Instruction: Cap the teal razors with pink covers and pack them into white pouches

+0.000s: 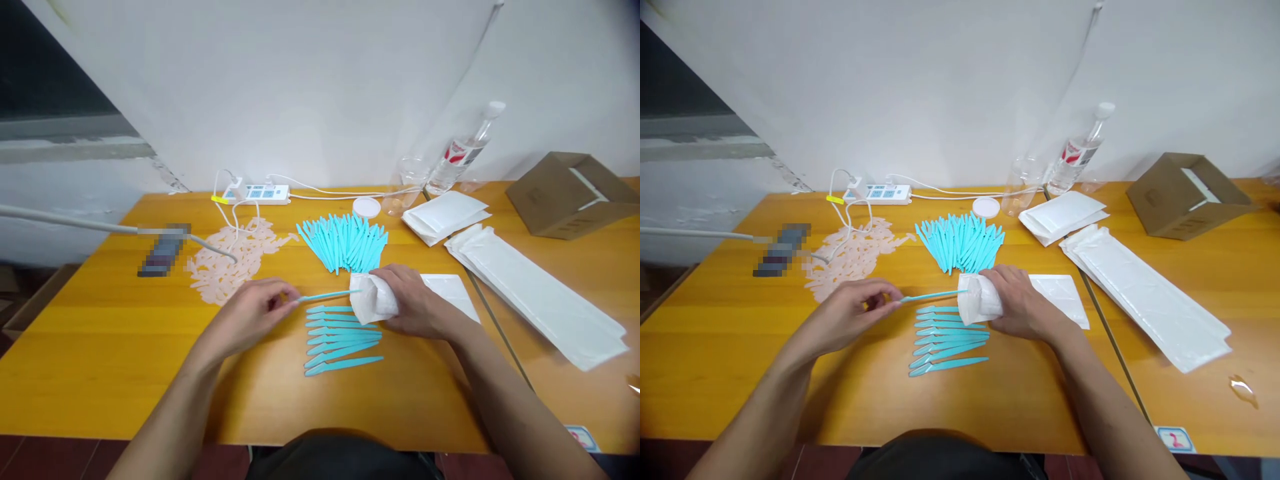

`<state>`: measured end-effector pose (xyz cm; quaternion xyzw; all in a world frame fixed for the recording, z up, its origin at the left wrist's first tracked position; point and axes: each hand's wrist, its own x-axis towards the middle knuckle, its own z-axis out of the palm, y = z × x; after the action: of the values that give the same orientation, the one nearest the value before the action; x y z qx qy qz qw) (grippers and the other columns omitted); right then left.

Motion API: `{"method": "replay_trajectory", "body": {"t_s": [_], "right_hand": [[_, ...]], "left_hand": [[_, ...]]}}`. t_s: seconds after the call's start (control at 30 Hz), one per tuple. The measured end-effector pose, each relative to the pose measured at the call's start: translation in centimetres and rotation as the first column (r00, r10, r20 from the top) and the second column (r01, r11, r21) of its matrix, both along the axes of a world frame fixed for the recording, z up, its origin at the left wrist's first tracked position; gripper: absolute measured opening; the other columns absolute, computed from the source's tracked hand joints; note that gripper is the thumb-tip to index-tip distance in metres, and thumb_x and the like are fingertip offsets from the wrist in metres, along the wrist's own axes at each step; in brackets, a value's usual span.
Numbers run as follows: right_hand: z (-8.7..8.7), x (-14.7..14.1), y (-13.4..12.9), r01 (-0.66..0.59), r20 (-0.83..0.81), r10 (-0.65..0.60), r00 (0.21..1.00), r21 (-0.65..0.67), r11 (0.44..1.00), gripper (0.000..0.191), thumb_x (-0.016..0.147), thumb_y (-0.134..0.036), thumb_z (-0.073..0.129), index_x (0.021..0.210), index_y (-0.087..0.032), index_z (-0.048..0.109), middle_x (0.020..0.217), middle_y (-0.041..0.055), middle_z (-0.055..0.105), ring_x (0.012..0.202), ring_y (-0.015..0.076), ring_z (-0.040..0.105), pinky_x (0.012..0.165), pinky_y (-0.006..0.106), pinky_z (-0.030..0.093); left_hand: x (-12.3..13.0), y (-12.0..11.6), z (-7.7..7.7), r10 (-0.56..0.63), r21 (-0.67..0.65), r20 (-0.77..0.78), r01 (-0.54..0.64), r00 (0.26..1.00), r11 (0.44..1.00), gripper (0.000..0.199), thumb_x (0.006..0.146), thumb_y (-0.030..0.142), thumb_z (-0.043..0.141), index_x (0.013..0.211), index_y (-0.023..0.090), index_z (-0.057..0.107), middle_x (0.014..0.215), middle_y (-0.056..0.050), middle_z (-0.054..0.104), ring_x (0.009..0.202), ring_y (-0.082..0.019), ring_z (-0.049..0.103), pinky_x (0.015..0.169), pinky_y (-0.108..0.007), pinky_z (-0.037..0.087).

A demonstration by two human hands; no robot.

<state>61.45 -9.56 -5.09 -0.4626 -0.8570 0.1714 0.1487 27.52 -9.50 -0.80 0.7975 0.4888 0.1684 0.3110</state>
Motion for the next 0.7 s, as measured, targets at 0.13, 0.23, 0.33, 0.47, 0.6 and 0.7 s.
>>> {"method": "replay_trajectory", "body": {"t_s": [0.13, 0.23, 0.33, 0.47, 0.6, 0.7], "right_hand": [[0.2, -1.1, 0.0, -0.028, -0.010, 0.028, 1.000, 0.003, 1.000, 0.056, 0.076, -0.030, 0.073, 0.128, -0.021, 0.053, 0.121, 0.0130, 0.061, 0.109, 0.0316, 0.056, 0.091, 0.043, 0.043], [0.1, -1.2, 0.0, -0.015, -0.023, 0.015, 1.000, 0.001, 1.000, 0.054, 0.075, -0.028, 0.073, 0.125, -0.019, 0.055, 0.118, 0.0130, 0.061, 0.107, 0.0309, 0.056, 0.090, 0.041, 0.043], [-0.1, -0.9, 0.0, -0.003, 0.001, 0.003, 1.000, -0.005, 1.000, 0.054, 0.074, -0.024, 0.072, 0.125, -0.019, 0.055, 0.119, 0.0127, 0.061, 0.108, 0.0312, 0.056, 0.090, 0.042, 0.042], [-0.3, -0.5, -0.1, -0.008, 0.012, 0.008, 1.000, -0.016, 1.000, 0.055, 0.073, -0.023, 0.072, 0.125, -0.020, 0.055, 0.120, 0.0122, 0.061, 0.109, 0.0313, 0.055, 0.091, 0.042, 0.042], [-0.4, -0.5, -0.2, -0.013, 0.029, 0.014, 0.999, -0.022, 1.000, 0.054, 0.076, -0.027, 0.071, 0.127, -0.021, 0.054, 0.118, 0.0120, 0.061, 0.108, 0.0314, 0.055, 0.092, 0.042, 0.042], [-0.5, -0.4, -0.4, -0.010, 0.039, 0.011, 0.999, -0.023, 1.000, 0.055, 0.075, -0.028, 0.071, 0.127, -0.021, 0.054, 0.118, 0.0117, 0.061, 0.108, 0.0314, 0.055, 0.091, 0.043, 0.042]], "left_hand": [[7.9, 0.7, -0.8, -0.177, 0.149, 0.059, 0.166, 0.982, 0.975, 0.021, 0.096, 0.023, 0.055, 0.096, 0.021, 0.076, 0.095, -0.006, 0.075, 0.084, -0.018, 0.066, 0.079, -0.027, 0.046], [9.6, 0.9, -2.2, -0.217, 0.086, 0.177, 0.204, 0.960, 0.975, 0.023, 0.097, 0.027, 0.055, 0.103, 0.023, 0.077, 0.095, -0.005, 0.077, 0.083, -0.018, 0.068, 0.079, -0.027, 0.048], [6.3, 0.8, -3.5, 0.014, 0.028, 0.177, -0.019, 0.984, 0.999, 0.023, 0.095, 0.033, 0.060, 0.107, 0.023, 0.077, 0.095, -0.004, 0.076, 0.076, -0.016, 0.066, 0.071, -0.025, 0.048], [2.2, 0.3, -5.0, 0.039, -0.024, -0.023, -0.040, 0.999, 0.999, 0.019, 0.090, 0.034, 0.067, 0.098, 0.023, 0.080, 0.094, -0.004, 0.073, 0.076, -0.015, 0.064, 0.067, -0.024, 0.045], [2.6, 0.0, -5.6, 0.018, -0.034, -0.021, -0.018, 1.000, 0.999, 0.017, 0.092, 0.031, 0.063, 0.092, 0.021, 0.077, 0.092, -0.004, 0.071, 0.084, -0.017, 0.064, 0.074, -0.026, 0.046], [2.0, -0.3, -5.1, -0.013, -0.044, 0.038, 0.015, 0.999, 0.999, 0.017, 0.093, 0.031, 0.061, 0.088, 0.020, 0.074, 0.094, -0.005, 0.071, 0.088, -0.018, 0.063, 0.080, -0.028, 0.047]]}}
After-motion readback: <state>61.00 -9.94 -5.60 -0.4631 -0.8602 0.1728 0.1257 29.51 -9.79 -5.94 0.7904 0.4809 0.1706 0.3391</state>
